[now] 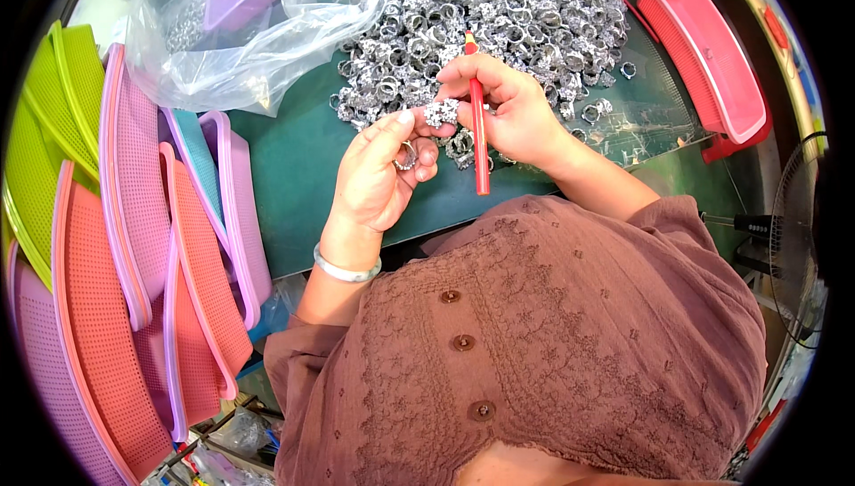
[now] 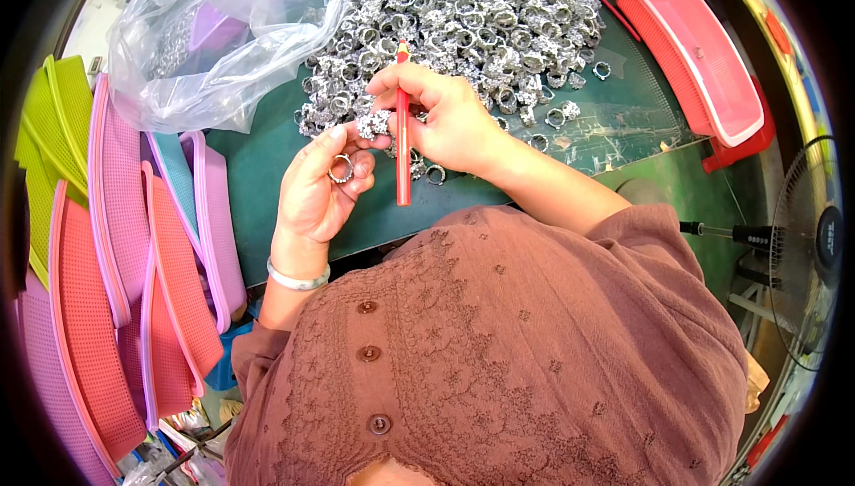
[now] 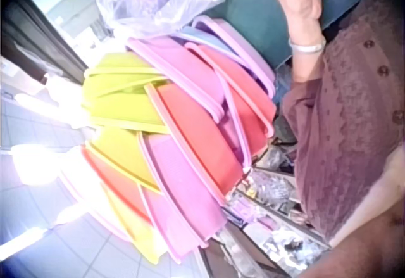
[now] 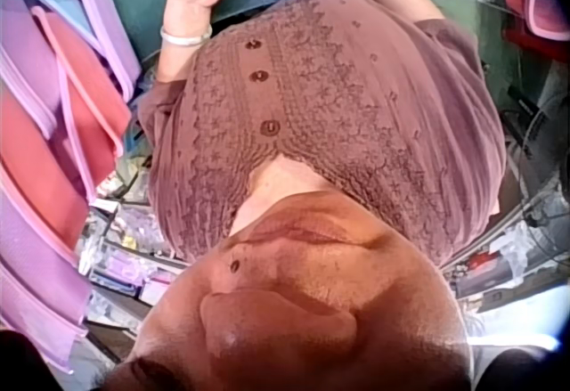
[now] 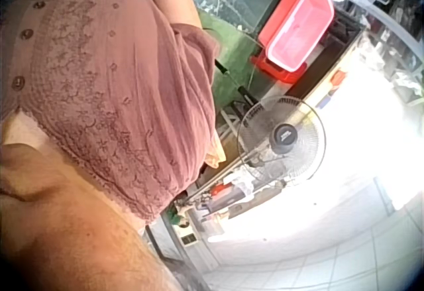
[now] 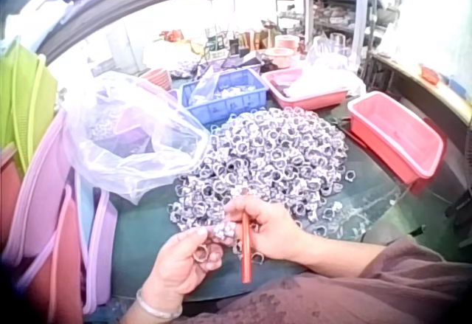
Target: The person picks up small circular metal components from a pile on a workbench, uses a red tool to scrape each part individually, and places them into a plastic bag.
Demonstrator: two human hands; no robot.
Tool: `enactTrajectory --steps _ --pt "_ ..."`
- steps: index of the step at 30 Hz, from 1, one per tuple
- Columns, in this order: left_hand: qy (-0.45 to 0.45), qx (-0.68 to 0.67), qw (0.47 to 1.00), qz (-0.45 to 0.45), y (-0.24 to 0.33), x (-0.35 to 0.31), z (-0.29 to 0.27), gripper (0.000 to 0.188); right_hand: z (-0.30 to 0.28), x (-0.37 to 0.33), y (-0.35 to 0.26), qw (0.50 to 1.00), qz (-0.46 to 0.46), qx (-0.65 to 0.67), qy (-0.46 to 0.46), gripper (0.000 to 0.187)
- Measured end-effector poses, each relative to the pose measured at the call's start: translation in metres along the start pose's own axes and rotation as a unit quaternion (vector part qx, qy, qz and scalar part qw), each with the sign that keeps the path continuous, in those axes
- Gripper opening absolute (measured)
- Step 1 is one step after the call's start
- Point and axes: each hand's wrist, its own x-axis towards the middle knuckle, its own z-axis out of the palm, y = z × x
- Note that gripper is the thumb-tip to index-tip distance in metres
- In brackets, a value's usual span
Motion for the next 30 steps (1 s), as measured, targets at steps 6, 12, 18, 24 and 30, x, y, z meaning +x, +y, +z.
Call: enactTrajectory --steps 6,12,18,24,30 --pt "-0.002 -0.004 1.0 0.002 -0.002 -0.002 -0.002 0.023 0.001 0.001 0.004 1.0 -0.016 -0.008 -0.008 0.031" --pt "-0.006 -0.016 1.0 -0.011 -0.004 -0.005 -0.006 0.025 0.001 0.002 0.003 0.998 0.033 0.025 -0.044 0.033" --pt "-0.018 -0.086 0.996 -0.029 -0.006 -0.003 -0.013 0.033 0.003 0.001 0.006 0.999 0.012 0.04 -0.009 0.029" --pt "-0.019 -0.207 0.978 -0.032 -0.008 -0.005 -0.026 0.038 -0.001 0.001 0.004 0.999 0.023 0.021 -0.009 0.04" --pt "-0.046 -0.26 0.964 -0.023 -0.008 -0.006 -0.029 0.041 -0.001 0.0 0.008 0.999 0.022 0.028 -0.004 0.038"
